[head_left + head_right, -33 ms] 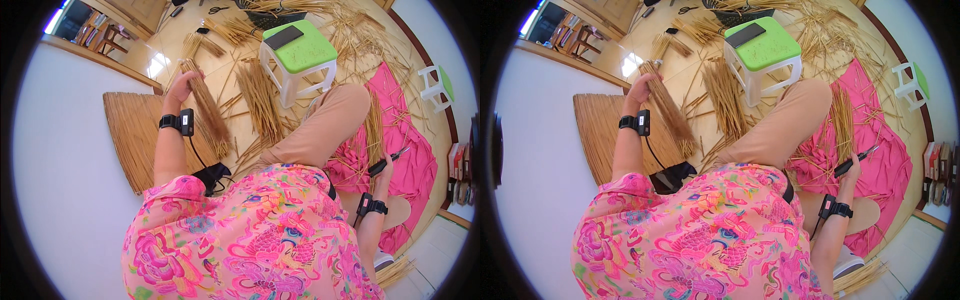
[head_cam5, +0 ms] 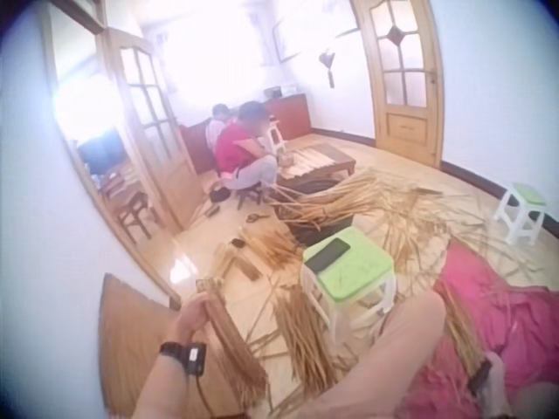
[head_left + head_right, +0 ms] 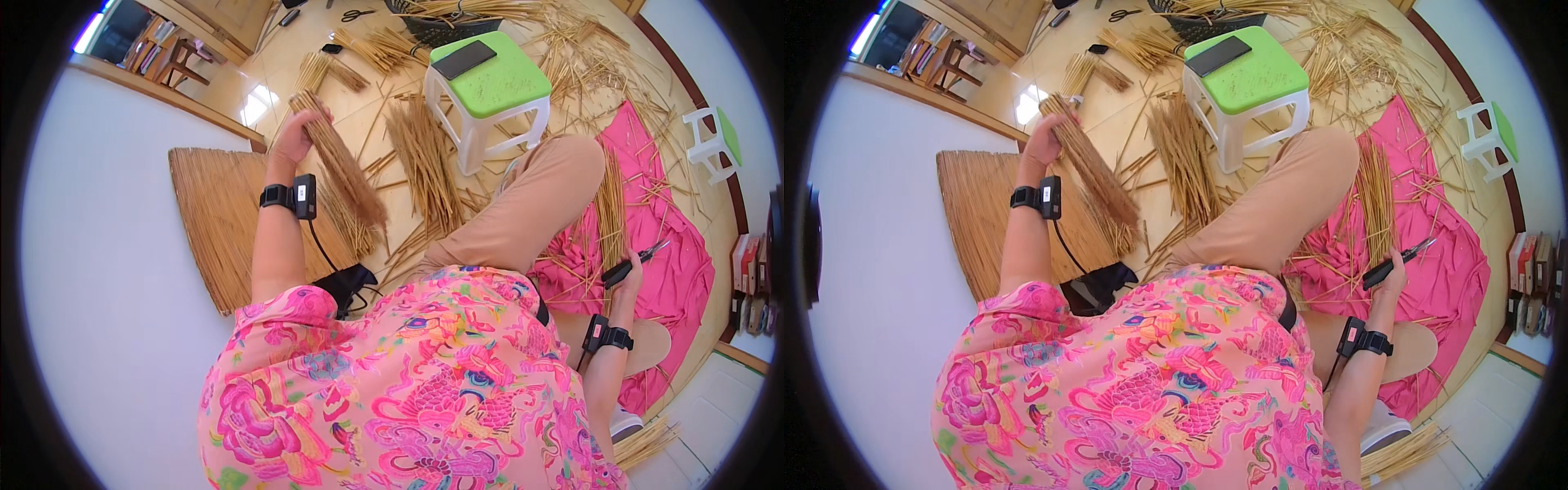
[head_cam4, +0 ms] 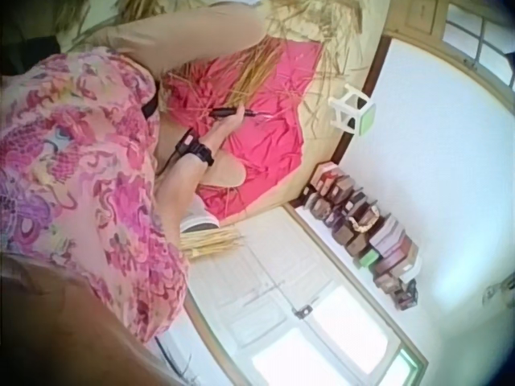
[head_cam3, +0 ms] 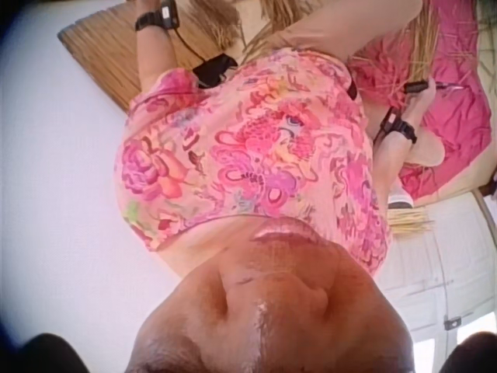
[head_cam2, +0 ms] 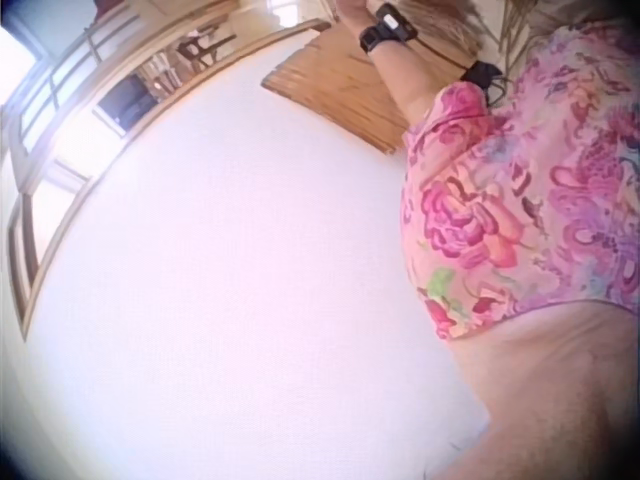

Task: The person sits on the floor and uses pruning shears to trim the ends of bundles of thin bamboo sticks. They repeatedly cut the sticks to create a uniform length, then place the trimmed bundles aside.

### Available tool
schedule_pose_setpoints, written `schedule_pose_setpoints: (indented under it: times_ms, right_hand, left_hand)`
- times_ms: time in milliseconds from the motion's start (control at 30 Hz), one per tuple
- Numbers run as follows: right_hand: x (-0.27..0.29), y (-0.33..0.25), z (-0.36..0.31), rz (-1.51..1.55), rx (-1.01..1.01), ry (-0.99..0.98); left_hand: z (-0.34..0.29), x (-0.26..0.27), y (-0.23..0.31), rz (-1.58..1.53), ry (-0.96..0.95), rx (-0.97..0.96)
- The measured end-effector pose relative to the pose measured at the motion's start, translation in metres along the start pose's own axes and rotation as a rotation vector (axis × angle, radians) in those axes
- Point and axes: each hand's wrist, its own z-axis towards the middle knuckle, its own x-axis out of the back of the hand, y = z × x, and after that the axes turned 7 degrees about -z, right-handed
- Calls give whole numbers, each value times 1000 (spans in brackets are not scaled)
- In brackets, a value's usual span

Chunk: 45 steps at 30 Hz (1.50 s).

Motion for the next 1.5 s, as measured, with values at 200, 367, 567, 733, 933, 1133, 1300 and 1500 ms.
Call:
schedule_pose_setpoints:
  times_ms: [200,367,567,733,933,1133,1300,1500]
  right_hand:
    - [4,2,4,58,-24,-30]
    - [5,4,12,54,-9,-1]
    - [-3,3,4,48,-15,-49]
    - [2,15,17,48,-22,-62]
    - [-20,-8,-18,163,188,-182]
    - [-101,-91,-106,355,451,-850]
    - [-165,-91,-163,224,401,-1214]
    - [-207,-56,-192,242,191,-1434]
  left_hand:
    - [9,-2,42,-302,-168,-200]
    - [18,-9,83,-351,-74,-342]
    - [27,6,95,-488,179,-417]
    - [38,28,101,-701,64,-435]
    - [39,3,140,-716,-13,-388]
    - [65,-24,171,-669,-81,-375]
    - [75,-87,160,-570,-219,-296]
    - [74,-142,134,-605,-472,-30]
